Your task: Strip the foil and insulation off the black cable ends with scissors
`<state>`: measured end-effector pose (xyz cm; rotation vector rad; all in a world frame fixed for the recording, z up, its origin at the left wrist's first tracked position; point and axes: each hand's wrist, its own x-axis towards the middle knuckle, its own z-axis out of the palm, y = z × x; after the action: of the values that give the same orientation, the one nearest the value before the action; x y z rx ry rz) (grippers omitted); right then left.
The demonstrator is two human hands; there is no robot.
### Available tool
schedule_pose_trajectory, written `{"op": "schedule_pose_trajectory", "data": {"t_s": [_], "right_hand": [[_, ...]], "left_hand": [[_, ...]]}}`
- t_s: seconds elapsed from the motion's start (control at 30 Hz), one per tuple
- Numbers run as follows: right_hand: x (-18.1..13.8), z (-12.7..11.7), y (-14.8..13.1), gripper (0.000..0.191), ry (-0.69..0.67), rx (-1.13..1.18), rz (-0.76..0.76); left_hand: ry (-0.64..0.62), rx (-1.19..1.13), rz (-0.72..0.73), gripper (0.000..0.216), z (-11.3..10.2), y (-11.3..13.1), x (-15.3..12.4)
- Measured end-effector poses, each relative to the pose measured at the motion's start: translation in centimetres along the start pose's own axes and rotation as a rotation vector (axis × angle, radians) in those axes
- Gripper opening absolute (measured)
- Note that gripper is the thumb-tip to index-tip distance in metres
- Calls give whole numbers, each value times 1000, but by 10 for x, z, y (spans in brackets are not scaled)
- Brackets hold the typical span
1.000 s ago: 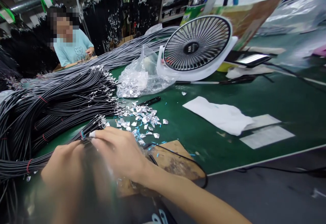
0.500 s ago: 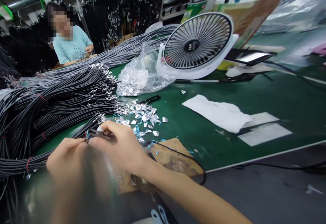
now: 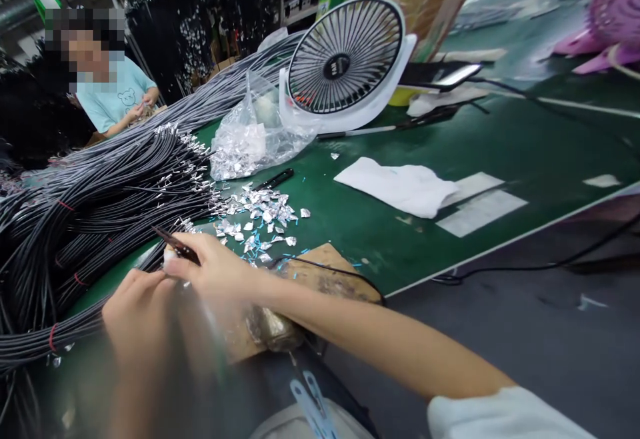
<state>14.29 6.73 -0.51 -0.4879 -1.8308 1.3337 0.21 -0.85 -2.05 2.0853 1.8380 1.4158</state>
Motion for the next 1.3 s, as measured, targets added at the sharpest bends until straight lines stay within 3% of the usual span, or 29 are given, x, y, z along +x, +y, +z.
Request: {"op": "schedule_pose_trajectory", "data": {"t_s": [0.1,0.17,0.27,0.3,0.43,0.53,0.67,0.73,0.8,0.9,0.97,1.07,1.1,1.2,1.3], "right_hand": [[-4,5,1,14,208,-525,-247],[-4,4,2,17,328,-711,-365],[-2,-4,1,16,650,-691,-365],[-2,-6,1,17,696,-620,-317],[-3,-7,-5,31,263,-355,-229],[-2,-6,-5,37,162,-202,-150],[1,-7,0,31,-34,96,-82],[0,-6,2,23,8,-24,-153],[-3,-3,3,16,138,-301,-266],[-8,-3,2,20,227,-626,-401],[-9,-8,1,20,341,-690,-399],[-7,-15,-1,19,671,-625,-259],[-6,-15,-2,20,677,-568,-226],[-4,-12,-2,22,410,-367,-160],[-3,-9,-2,15,271,-240,-121]], "left_hand": [[14,-19,-30,10,0,4,-1],[41,-14,-32,13,-1,7,-1],[81,15,-39,16,-1,7,-2],[95,20,-43,16,-2,6,-2],[65,-30,-29,8,-4,3,-3],[2,-57,-10,6,-3,2,-1],[56,-92,11,5,1,3,2],[48,-106,-19,4,2,4,3],[-6,-120,-60,9,2,5,4],[-41,-125,-50,12,0,7,6],[-46,-124,-39,16,-2,9,7],[-35,-144,-51,22,-3,9,7],[-20,-154,-56,22,-3,9,6],[24,-180,-59,16,-2,7,4],[18,-174,-56,14,-2,4,1]]}}
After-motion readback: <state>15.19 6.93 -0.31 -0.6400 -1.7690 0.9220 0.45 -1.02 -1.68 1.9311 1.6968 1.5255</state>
